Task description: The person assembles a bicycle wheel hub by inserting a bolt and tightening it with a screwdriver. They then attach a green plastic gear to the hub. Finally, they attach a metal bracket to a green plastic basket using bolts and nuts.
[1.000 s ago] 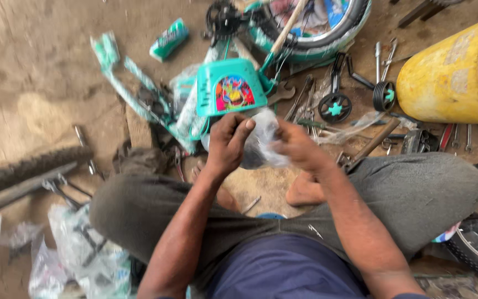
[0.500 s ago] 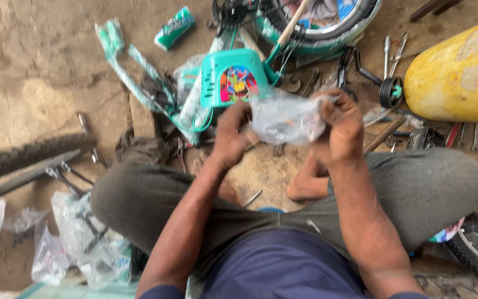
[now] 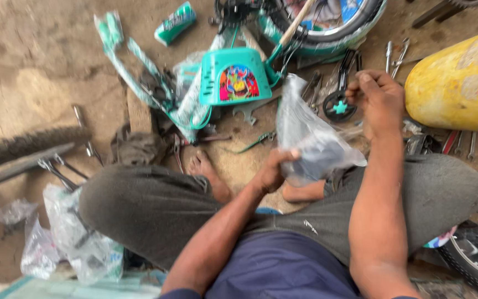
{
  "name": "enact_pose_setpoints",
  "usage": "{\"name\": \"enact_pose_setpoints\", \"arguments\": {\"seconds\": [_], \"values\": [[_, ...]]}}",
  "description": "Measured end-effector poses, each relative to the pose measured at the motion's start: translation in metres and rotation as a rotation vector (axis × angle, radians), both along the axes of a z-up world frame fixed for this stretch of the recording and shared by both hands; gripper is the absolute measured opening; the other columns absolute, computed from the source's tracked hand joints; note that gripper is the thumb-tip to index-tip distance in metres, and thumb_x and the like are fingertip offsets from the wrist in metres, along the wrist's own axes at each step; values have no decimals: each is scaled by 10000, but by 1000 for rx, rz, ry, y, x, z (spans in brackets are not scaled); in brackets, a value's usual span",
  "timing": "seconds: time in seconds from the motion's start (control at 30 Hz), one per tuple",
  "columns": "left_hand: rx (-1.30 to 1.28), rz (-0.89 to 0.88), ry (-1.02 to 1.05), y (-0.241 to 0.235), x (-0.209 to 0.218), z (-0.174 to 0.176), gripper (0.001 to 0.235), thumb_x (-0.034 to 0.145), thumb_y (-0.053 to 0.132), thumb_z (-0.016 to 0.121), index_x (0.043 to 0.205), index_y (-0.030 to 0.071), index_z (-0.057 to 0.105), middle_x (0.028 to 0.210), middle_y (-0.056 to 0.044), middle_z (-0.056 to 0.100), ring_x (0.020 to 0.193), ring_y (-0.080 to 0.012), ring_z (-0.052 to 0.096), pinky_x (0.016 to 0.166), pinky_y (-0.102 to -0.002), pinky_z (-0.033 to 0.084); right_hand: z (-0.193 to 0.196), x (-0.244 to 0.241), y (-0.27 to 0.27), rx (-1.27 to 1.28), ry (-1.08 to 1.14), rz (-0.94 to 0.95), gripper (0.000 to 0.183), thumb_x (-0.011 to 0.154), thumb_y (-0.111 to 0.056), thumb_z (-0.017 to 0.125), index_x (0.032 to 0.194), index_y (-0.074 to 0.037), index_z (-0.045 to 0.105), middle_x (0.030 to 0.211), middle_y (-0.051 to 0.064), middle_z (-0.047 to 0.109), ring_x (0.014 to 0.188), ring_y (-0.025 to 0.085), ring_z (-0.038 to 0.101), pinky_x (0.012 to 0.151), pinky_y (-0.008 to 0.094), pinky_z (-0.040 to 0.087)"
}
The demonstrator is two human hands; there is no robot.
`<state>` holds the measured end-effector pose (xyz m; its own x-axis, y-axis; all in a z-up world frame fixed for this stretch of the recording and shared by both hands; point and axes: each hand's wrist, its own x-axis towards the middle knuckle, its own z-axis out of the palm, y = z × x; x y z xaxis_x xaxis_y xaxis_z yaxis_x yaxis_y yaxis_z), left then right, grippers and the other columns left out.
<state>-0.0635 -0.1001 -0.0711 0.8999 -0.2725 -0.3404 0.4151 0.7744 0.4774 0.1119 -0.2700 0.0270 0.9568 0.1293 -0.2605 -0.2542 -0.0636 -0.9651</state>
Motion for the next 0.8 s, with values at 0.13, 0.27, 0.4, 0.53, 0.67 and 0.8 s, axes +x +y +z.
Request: {"name": "enact_pose_setpoints", "arguments": {"seconds": [0.13, 0.27, 0.4, 0.53, 0.67, 0.8], "values": [[8, 23, 376, 3, 13, -52, 445, 908, 421, 643, 1161, 57, 682, 1046, -81, 730, 948, -237, 695, 835, -426, 548, -92, 3, -4, -461, 547, 126, 546, 932, -548, 561, 1209, -106, 722, 1053, -8, 730, 1002, 162, 608, 778, 523, 412], [273, 9, 610, 14, 24, -93, 314, 845, 293, 673, 1070, 74, 677, 989, -106, 716, 854, -277, 686, 766, -497, 574, -185, -34, 28, -175, 455, 368, 572, 951, -458, 669, 1395, -110, 574, 1211, 8, 695, 1117, 181, 625, 990, 434, 479], [458, 83, 682, 25, 21, -129, 327, 856, 245, 755, 1018, -33, 697, 901, -138, 690, 672, -244, 630, 572, -416, 488, -242, -44, 42, -280, 347, 419, 508, 850, -243, 790, 1279, 5, 681, 1112, 113, 753, 994, 222, 698, 887, 396, 551], [550, 135, 680, 33, 6, -141, 369, 864, 174, 757, 1039, -139, 672, 798, -149, 673, 532, -204, 600, 455, -363, 461, -270, -42, 57, -763, 363, 575, 473, 845, -170, 712, 1312, -107, 678, 1119, 186, 767, 942, 360, 763, 833, 482, 607], [560, 168, 701, 34, 3, -126, 484, 875, 69, 704, 1261, -130, 489, 733, -153, 590, 469, -219, 518, 392, -384, 357, -285, -41, 63, -970, -16, 677, 391, 766, -181, 784, 1147, -98, 763, 1177, 170, 725, 1114, 326, 683, 989, 401, 527], [807, 322, 548, 32, 4, -93, 567, 884, 60, 657, 1410, 19, 448, 740, -95, 635, 478, -161, 560, 398, -341, 451, -266, -28, 64, -1025, 40, 641, 329, 817, -179, 708, 1132, -127, 783, 1184, 154, 730, 1107, 322, 697, 1004, 399, 526]]}}
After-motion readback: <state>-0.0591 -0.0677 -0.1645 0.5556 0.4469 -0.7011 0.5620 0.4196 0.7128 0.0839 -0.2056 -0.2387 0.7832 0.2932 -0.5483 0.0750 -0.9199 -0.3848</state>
